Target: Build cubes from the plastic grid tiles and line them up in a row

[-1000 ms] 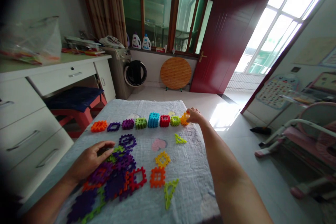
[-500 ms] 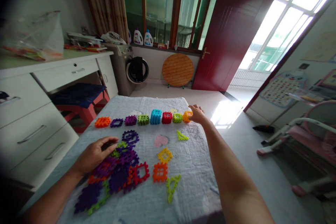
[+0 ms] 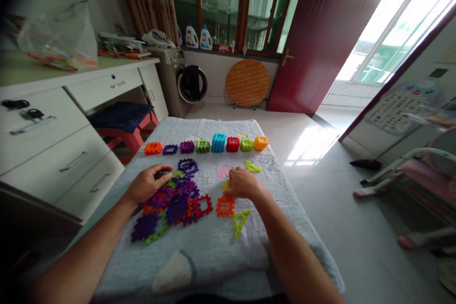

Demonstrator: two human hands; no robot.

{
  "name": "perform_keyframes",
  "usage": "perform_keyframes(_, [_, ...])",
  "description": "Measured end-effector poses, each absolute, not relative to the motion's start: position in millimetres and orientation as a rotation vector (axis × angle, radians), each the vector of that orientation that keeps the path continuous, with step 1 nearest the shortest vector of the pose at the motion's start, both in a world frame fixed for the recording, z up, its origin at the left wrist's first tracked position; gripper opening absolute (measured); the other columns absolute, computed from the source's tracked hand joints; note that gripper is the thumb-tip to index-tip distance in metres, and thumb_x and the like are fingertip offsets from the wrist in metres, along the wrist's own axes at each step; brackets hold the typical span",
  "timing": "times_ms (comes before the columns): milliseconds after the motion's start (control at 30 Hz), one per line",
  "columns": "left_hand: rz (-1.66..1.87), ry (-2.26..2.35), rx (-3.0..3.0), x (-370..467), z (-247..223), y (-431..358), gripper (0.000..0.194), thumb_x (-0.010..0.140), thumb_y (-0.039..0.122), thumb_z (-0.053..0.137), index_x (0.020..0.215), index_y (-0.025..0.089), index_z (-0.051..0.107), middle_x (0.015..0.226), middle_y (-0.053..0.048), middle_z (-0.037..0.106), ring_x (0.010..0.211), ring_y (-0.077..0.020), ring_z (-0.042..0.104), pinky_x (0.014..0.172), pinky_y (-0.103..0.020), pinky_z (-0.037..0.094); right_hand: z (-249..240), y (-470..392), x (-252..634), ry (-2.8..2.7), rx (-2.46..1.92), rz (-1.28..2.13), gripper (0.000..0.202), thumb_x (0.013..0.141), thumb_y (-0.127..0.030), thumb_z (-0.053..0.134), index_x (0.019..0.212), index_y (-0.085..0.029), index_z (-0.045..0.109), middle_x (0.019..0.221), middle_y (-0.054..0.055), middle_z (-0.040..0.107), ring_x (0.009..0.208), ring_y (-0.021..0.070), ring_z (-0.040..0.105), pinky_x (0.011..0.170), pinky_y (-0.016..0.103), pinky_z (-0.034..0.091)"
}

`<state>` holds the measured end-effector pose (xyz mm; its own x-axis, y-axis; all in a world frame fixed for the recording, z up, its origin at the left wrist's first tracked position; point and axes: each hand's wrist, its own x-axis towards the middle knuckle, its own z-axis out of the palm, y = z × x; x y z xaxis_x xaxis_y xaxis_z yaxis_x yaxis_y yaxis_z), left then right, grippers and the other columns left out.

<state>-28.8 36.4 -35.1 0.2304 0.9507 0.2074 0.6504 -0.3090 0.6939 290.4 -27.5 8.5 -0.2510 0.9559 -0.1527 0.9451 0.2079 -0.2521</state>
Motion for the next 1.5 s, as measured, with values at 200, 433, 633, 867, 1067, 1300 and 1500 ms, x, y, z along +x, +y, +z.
perform_keyframes(200, [0.859, 1.451, 2.033, -29.0, -36.8, 37.7, 0.041, 0.076, 0.050, 0.056, 0.100, 0.018, 0.066, 0.101, -0.006, 0.073, 0.090, -0.0217, 0.068, 0.083, -0.031, 0.053, -8.5, -20.8, 290.0, -2.317, -1.771, 0.438, 0.034, 0.067, -0.023, 0.063, 0.100, -0.019, 0.060, 0.093, 0.004, 0.060, 0.077, 0.0174, 0.055, 0.068, 0.026, 0.039])
perform_keyframes(433, [0.846, 1.451, 2.053, -27.5, -34.9, 37.2, 0.040, 0.076, 0.049, 0.057, 0.099, 0.019, 0.067, 0.101, -0.006, 0.073, 0.090, -0.0219, 0.068, 0.086, -0.032, 0.052, -20.5, -8.6, 300.4, -1.931, -1.715, 0.070, 0.041, 0.081, -0.010, 0.048, 0.120, -0.020, 0.053, 0.110, 0.008, 0.059, 0.102, 0.0220, 0.051, 0.090, 0.033, 0.040])
perform_keyframes(633, [0.844, 1.429, 2.060, -28.3, -36.9, 38.3, 0.040, 0.076, 0.050, 0.056, 0.100, 0.019, 0.066, 0.102, -0.006, 0.072, 0.093, -0.0228, 0.067, 0.089, -0.034, 0.051, -26.0, -9.5, 303.2, -2.090, -1.453, 0.264, 0.029, 0.078, -0.024, 0.064, 0.106, -0.020, 0.060, 0.097, 0.006, 0.062, 0.090, 0.0203, 0.054, 0.084, 0.034, 0.043])
perform_keyframes(867, [0.853, 1.442, 2.056, -27.1, -33.2, 36.4, 0.039, 0.074, 0.050, 0.056, 0.098, 0.020, 0.067, 0.100, -0.005, 0.073, 0.091, -0.0227, 0.067, 0.088, -0.033, 0.051, -28.0, -7.6, 314.4, -1.900, -1.580, 0.208, 0.028, 0.078, -0.033, 0.064, 0.102, -0.019, 0.061, 0.093, 0.005, 0.060, 0.088, 0.0194, 0.053, 0.084, 0.034, 0.042])
perform_keyframes(1067, [0.860, 1.457, 2.054, -26.3, -30.5, 35.5, 0.040, 0.073, 0.051, 0.056, 0.096, 0.020, 0.068, 0.098, -0.005, 0.073, 0.088, -0.0225, 0.069, 0.085, -0.031, 0.053, -37.0, -9.4, 298.4, -2.114, -1.831, 0.153, 0.040, 0.069, -0.040, 0.070, 0.102, -0.019, 0.063, 0.098, 0.007, 0.054, 0.095, 0.0235, 0.046, 0.085, 0.035, 0.038])
perform_keyframes(1300, [0.857, 1.488, 2.051, -28.6, -32.7, 38.1, 0.042, 0.073, 0.052, 0.056, 0.098, 0.021, 0.068, 0.101, -0.005, 0.073, 0.092, -0.0228, 0.068, 0.087, -0.031, 0.052, -9.9, 1.0, 325.8, -2.158, -1.704, 0.157, 0.054, 0.061, -0.017, 0.064, 0.115, -0.020, 0.058, 0.105, 0.006, 0.051, 0.097, 0.0228, 0.047, 0.087, 0.035, 0.040])
perform_keyframes(1500, [0.854, 1.493, 2.103, -30.4, -36.4, 41.7, 0.039, 0.074, 0.051, 0.057, 0.098, 0.022, 0.069, 0.101, -0.004, 0.073, 0.092, -0.0229, 0.069, 0.086, -0.030, 0.052, 29.3, 50.8, 415.4, -1.700, -1.943, -0.091, 0.062, 0.062, -0.011, 0.059, 0.123, -0.019, 0.051, 0.111, 0.011, 0.053, 0.101, 0.0258, 0.049, 0.092, 0.039, 0.039])
